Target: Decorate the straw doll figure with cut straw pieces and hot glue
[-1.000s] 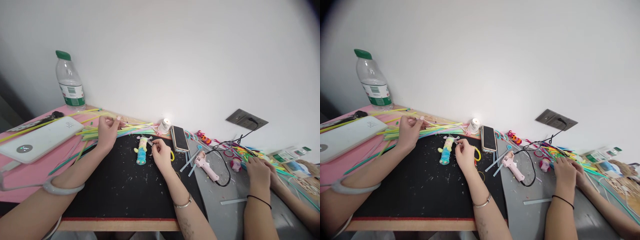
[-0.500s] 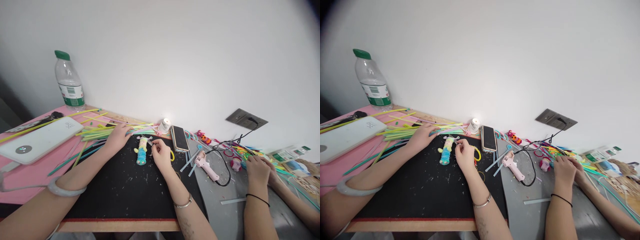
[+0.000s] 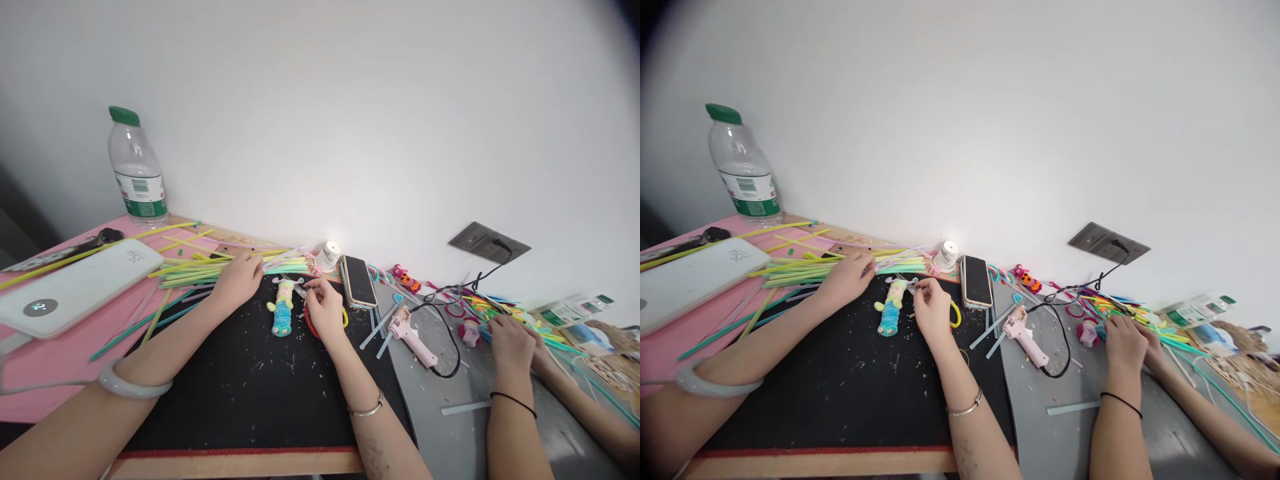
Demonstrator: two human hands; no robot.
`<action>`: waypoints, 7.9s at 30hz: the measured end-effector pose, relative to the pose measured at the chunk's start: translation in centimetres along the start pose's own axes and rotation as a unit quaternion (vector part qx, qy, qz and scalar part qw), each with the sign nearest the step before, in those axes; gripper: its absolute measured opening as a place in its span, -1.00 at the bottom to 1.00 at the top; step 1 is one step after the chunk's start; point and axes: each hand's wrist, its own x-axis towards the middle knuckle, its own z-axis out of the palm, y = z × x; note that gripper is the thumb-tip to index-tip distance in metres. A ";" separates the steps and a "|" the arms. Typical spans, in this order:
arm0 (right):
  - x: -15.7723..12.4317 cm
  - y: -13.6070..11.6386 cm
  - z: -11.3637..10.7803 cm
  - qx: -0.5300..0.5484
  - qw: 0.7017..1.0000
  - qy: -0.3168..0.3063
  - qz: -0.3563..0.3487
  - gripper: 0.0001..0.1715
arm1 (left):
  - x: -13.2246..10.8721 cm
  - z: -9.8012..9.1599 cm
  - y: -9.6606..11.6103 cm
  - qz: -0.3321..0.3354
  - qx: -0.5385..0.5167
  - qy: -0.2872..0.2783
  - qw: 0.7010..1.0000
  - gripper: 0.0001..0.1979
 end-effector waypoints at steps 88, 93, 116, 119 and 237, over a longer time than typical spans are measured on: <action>-0.2 -1.5 -2.2 0.433 0.893 -0.062 0.104 -0.74 | -2.0 -2.1 3.6 -0.187 -0.710 0.003 0.679 -0.84; -1.0 -1.8 -1.2 0.414 0.901 -0.067 0.110 -0.81 | -2.7 -2.1 4.7 -0.123 -0.662 -0.072 0.736 -0.80; -1.3 -0.9 -0.5 0.432 0.890 -0.047 0.137 -0.85 | -3.6 -3.4 5.8 0.112 -0.254 -0.053 0.959 -0.69; -1.3 -0.8 -0.6 0.428 0.894 -0.050 0.124 -0.85 | -3.7 -3.9 6.0 0.162 -0.236 -0.095 0.953 -0.69; -1.9 -1.5 -0.2 0.470 0.866 -0.073 0.156 -0.77 | -4.9 -2.6 6.2 0.085 -0.293 0.040 0.952 -0.78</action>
